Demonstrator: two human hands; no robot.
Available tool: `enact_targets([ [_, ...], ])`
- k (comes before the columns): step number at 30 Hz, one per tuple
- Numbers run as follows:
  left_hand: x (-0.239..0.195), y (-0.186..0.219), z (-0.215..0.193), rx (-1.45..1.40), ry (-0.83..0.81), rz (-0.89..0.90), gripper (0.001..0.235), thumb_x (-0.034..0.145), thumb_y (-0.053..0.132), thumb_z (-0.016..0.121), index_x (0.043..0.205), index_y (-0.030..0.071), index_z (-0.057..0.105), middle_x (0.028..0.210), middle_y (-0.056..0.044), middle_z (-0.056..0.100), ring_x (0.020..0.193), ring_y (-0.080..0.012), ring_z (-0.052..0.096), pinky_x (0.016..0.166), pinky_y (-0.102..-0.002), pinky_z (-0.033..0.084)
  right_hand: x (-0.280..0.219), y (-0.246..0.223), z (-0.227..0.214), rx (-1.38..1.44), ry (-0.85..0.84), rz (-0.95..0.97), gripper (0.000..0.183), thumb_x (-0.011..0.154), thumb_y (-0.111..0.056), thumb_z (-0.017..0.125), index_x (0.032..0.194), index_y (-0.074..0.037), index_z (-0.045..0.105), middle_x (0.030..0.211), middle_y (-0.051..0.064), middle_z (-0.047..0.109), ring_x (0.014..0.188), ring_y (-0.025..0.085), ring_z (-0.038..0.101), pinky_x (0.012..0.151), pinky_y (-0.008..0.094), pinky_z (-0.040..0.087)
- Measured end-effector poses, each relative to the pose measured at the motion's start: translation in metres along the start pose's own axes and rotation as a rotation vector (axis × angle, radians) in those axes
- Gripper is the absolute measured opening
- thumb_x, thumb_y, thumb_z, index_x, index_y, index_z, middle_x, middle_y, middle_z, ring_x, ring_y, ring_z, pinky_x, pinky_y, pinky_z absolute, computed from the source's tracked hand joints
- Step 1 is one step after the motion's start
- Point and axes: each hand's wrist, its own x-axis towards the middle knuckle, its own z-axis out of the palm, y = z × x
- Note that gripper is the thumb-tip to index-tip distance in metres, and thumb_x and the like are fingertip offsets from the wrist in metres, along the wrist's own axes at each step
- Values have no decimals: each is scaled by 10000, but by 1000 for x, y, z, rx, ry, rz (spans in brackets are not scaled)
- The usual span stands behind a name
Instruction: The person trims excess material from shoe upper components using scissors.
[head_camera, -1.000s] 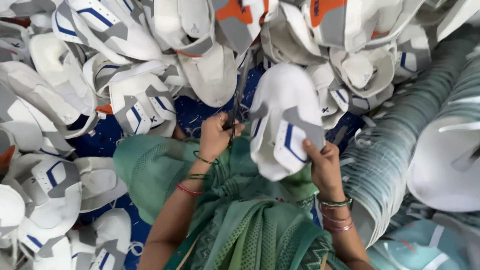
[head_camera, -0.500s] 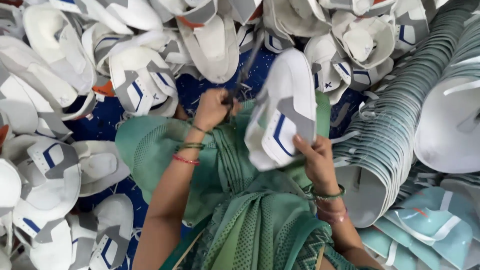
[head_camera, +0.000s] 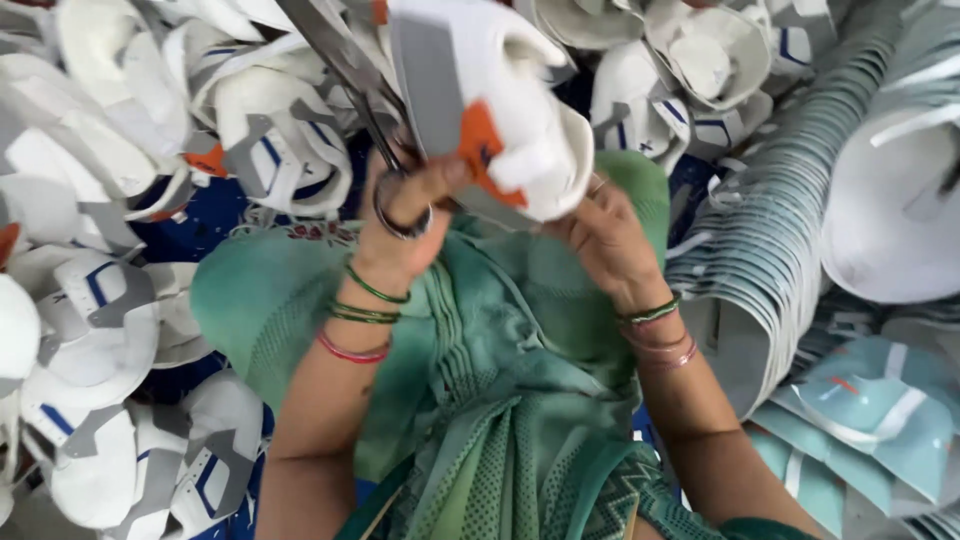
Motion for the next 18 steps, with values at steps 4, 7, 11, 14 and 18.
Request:
enact_targets([
  [4, 20, 45, 9, 434, 29, 184, 328, 938, 69, 841, 1204, -27, 674, 1100, -53, 742, 1014, -137, 701, 949, -306, 575, 48, -39, 57, -254, -21, -362, 274, 1079, -190, 519, 1268, -2, 581, 1206, 109, 686, 1143, 204, 650, 1058, 362, 534],
  [7, 39, 47, 7, 686, 13, 238, 298, 908, 76, 866, 1079, -4, 634, 1020, -38, 740, 925, -96, 693, 851, -279, 588, 76, -46, 88, -325, -308, -123, 459, 954, -42, 691, 1393, -31, 557, 1290, 55, 639, 1187, 144, 602, 1069, 319, 487],
  [11, 47, 26, -15, 851, 58, 232, 279, 865, 80, 881, 979, 10, 636, 927, -37, 736, 849, -77, 680, 774, -253, 581, 149, -47, 46, -123, -245, -341, 330, 1047, -47, 773, 1329, 0, 608, 1144, 39, 647, 1048, 143, 617, 962, 308, 509],
  [14, 50, 9, -39, 776, 34, -9, 216, 821, 76, 864, 923, 1, 689, 913, -54, 786, 860, -88, 734, 791, -254, 612, 175, -75, 40, 368, 172, -160, 385, 862, -174, 727, 1201, -54, 590, 1101, 59, 679, 1029, 191, 673, 958, 370, 593],
  [18, 57, 7, -69, 707, 100, 50, 286, 791, 90, 877, 967, 9, 666, 1018, -98, 760, 939, -139, 730, 824, -299, 618, 186, -50, -43, 766, -201, -81, 347, 1064, -273, 690, 1287, -27, 589, 993, -3, 618, 877, 86, 603, 802, 211, 544],
])
